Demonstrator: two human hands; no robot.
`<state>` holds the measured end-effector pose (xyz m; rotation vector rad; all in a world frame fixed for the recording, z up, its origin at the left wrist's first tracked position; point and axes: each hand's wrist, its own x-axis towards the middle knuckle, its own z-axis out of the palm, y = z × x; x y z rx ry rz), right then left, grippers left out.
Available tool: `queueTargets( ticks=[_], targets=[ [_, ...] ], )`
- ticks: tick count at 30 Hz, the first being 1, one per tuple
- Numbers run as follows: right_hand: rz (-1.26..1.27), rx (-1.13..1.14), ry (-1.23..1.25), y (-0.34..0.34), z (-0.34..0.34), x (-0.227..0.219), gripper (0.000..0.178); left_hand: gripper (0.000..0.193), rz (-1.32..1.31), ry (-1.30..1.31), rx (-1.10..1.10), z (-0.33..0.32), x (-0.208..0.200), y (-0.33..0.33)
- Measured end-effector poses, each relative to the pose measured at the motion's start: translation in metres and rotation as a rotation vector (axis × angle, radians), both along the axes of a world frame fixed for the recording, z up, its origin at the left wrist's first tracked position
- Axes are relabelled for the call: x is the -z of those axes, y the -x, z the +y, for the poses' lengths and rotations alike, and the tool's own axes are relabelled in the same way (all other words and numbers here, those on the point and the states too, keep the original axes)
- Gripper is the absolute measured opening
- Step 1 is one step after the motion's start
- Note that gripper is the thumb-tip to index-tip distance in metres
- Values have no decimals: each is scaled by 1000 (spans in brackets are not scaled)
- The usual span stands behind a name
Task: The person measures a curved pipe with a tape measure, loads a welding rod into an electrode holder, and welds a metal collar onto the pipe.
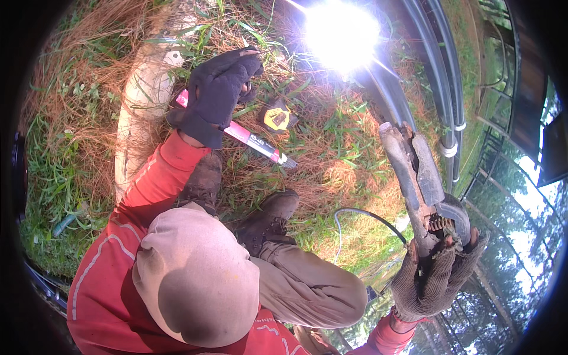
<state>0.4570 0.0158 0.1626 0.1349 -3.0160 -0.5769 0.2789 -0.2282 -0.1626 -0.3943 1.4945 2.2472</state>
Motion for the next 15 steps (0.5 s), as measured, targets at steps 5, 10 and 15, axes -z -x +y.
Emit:
queueTargets(
  ticks=[5, 10, 15],
  targets=[
    [-2, -1, -38, 3, -2, 3, 65, 35, -75, -81, -25, -2, -5, 1],
    [-27, -10, -56, 5, -1, 2, 64, 34, -74, -72, -6, -3, -4, 2],
    [-37, -23, -52, 6, -1, 1, 64, 33, -51, -70, -2, -3, -2, 1]
  ],
)
